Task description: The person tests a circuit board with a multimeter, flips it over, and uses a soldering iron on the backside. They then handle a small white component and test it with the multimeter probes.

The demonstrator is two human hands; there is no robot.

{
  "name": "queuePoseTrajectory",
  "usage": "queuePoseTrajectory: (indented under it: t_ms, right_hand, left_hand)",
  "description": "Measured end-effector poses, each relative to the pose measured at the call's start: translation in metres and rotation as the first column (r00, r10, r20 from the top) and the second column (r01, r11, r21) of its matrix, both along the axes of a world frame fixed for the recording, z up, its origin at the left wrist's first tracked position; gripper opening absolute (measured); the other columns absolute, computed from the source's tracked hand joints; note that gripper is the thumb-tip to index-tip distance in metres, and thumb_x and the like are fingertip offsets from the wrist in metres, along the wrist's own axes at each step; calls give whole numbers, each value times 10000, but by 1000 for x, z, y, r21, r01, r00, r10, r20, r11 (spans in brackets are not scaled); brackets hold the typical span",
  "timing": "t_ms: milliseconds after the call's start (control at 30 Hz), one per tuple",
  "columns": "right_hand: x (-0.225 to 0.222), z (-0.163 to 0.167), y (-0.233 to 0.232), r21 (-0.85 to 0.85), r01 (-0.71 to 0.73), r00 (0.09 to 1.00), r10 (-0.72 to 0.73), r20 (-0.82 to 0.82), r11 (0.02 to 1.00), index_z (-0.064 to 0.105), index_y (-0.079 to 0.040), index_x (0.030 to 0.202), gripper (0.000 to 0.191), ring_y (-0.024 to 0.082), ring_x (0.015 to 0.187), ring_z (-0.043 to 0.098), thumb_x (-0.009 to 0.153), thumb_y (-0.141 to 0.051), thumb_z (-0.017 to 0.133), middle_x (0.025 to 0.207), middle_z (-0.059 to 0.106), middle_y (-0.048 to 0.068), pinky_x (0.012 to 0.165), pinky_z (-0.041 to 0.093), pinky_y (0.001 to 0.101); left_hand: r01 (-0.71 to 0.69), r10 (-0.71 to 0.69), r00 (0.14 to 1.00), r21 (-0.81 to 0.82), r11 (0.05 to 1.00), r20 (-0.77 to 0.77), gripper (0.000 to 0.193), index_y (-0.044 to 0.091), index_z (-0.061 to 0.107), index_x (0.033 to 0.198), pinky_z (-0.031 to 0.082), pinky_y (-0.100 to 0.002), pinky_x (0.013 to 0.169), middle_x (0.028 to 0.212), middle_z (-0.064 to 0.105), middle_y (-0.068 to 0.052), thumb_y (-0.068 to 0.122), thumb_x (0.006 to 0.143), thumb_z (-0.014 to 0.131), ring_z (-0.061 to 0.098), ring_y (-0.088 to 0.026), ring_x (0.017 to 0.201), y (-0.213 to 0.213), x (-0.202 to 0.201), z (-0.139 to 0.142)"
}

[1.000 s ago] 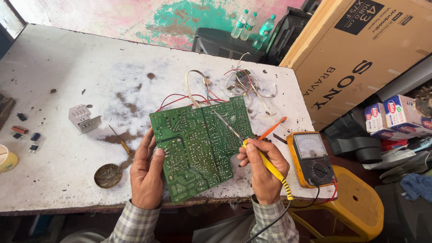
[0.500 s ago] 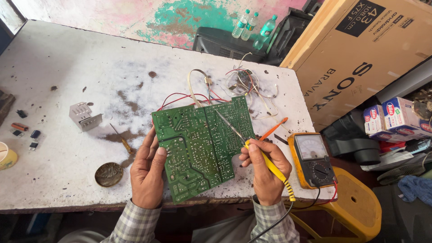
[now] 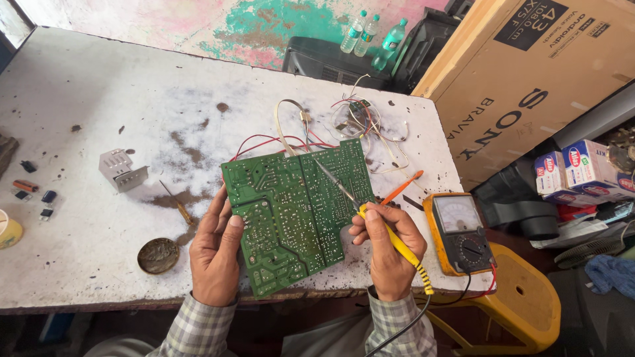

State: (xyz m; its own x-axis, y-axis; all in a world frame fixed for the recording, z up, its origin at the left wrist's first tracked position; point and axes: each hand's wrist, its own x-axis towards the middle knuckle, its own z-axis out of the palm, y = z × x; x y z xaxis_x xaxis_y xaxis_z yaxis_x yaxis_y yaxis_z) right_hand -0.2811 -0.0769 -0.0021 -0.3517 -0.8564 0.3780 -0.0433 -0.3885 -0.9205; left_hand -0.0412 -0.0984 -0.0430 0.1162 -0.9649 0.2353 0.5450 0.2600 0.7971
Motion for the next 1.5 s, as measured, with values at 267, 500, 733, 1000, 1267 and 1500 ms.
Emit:
queuePoseTrajectory:
  t_ms: [267, 500, 733, 1000, 1267, 1500]
  right_hand:
    - [-2, -2, 3, -3, 9, 1000, -9, 24, 1000, 672, 52, 1123, 170, 165, 715, 703, 1016, -73, 629, 895, 740, 158, 609, 578, 273]
    - [-1, -4, 0, -1, 10, 999, -10, 53, 1000, 671, 51, 1116, 168, 166, 702, 701, 1018, -79, 628, 883, 744, 161, 599, 567, 270]
    - [-4, -7, 4, -5, 32, 997, -31, 69, 999, 674, 37, 1100, 158, 177, 680, 699, 1016, -83, 615, 864, 742, 152, 570, 567, 282]
    - [-75, -58, 83, 112, 126, 824, -166, 542, 986, 674, -12, 1095, 171, 215, 715, 648, 1027, -165, 639, 859, 709, 146, 630, 519, 289]
    - [-145, -141, 159, 95, -15, 430, -79, 900, 995, 680, -45, 1205, 257, 219, 809, 634, 1010, -213, 680, 956, 691, 181, 651, 536, 235]
    - [-150, -152, 169, 159, 43, 442, -161, 882, 986, 678, -49, 1182, 225, 213, 823, 638, 996, -175, 686, 963, 693, 166, 693, 561, 233]
  left_hand:
    - [3, -2, 1000, 16, 1000, -5, 561, -47, 331, 1580, 439, -343, 1137, 1552, 498, -211, 45, 1046, 476, 521, -221, 1383, -1, 1, -3]
    - [-4, 4, 1000, 7, 1000, -4, 559, -49, 328, 1580, 434, -339, 1143, 1561, 492, -215, 40, 1047, 475, 513, -219, 1393, -1, 0, -4]
    - [-3, 3, 1000, 1, 1000, -10, 558, -52, 338, 1580, 439, -337, 1142, 1545, 512, -207, 36, 1048, 482, 527, -213, 1378, 0, 0, 0]
    - [-35, 35, 999, 16, 999, 23, 562, -65, 351, 1608, 483, -278, 1045, 1369, 650, -164, 27, 1075, 503, 618, -146, 1200, 2, 0, -9]
    - [-55, 57, 996, -31, 998, 68, 483, -99, 370, 1631, 536, -249, 974, 1346, 665, -179, 9, 1183, 517, 664, -124, 1084, 15, -2, -12]
    - [-3, 3, 1000, 3, 1000, -6, 543, -86, 312, 1635, 549, -301, 1065, 1404, 635, -195, 6, 1132, 497, 667, -184, 1205, 20, -6, 2]
